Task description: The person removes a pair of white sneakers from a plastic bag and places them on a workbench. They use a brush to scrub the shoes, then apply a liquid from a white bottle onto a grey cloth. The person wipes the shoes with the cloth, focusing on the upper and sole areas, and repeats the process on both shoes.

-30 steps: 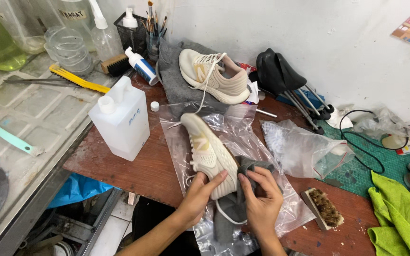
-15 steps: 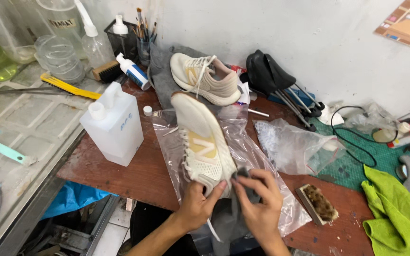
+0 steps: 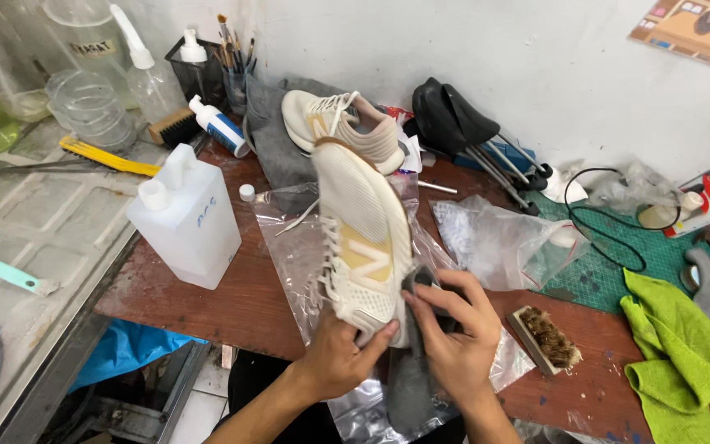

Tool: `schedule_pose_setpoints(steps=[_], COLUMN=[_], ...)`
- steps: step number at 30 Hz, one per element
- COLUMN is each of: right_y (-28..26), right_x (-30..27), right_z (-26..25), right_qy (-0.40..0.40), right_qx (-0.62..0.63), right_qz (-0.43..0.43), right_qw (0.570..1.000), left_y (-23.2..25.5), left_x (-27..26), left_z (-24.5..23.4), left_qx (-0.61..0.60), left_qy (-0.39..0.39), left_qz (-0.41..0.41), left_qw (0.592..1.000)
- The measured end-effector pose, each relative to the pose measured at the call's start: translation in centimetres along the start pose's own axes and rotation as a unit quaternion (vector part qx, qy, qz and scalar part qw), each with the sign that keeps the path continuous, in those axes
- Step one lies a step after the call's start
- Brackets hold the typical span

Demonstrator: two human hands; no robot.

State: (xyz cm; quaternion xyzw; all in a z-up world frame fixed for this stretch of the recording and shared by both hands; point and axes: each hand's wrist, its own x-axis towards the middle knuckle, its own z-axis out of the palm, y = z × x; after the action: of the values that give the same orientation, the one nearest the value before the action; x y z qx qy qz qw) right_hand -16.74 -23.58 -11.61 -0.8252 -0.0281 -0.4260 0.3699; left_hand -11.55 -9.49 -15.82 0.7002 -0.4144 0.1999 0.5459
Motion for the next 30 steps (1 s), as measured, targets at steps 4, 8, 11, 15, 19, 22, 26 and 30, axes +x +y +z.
schedule_pose_setpoints(steps=[4,8,11,15,19,22,26,30], right_y=[0.7,2.0,1.0,0.5,-0.9,-0.9,0.0,0.0], right_x=[-1.0,-3.3,-1.5,0.9,2.0,1.6,0.3,2.6], right_z=[-0.2,0.3,-0.4,-0.4,0.0,1.2,3.0,3.0], right_qy=[-0.046,-0.005,0.084,0.109,0.123,0.14,0.131,0.123], right_qx=[0.052,0.116,0.066,0.181,0.141,0.095,0.073,-0.008], right_qz=[-0.017,-0.04,0.009,0.057,0.065,0.022,-0.034,-0.057], right_qw=[0.997,0.992,0.994,0.976,0.98,0.985,0.988,0.991], left_y=[0.7,0.5,2.1,4.1,4.0,3.6,1.5,1.1], left_x=[1.5,2.4,3.1,4.9,6.8,7.4,7.0,7.1], left_z=[-1.0,-1.4,-2.1,-2.8,-3.9,-4.3,-4.3,-4.5], left_qx=[-0.107,-0.284,-0.193,-0.042,0.054,-0.082,-0.19,-0.192], left_qy=[0.032,0.031,-0.134,-0.16,-0.044,-0.015,-0.012,0.032], left_qz=[-0.125,-0.295,-0.236,-0.021,0.119,-0.006,-0.204,-0.207], left_qw=[0.986,0.912,0.943,0.986,0.99,0.996,0.96,0.959])
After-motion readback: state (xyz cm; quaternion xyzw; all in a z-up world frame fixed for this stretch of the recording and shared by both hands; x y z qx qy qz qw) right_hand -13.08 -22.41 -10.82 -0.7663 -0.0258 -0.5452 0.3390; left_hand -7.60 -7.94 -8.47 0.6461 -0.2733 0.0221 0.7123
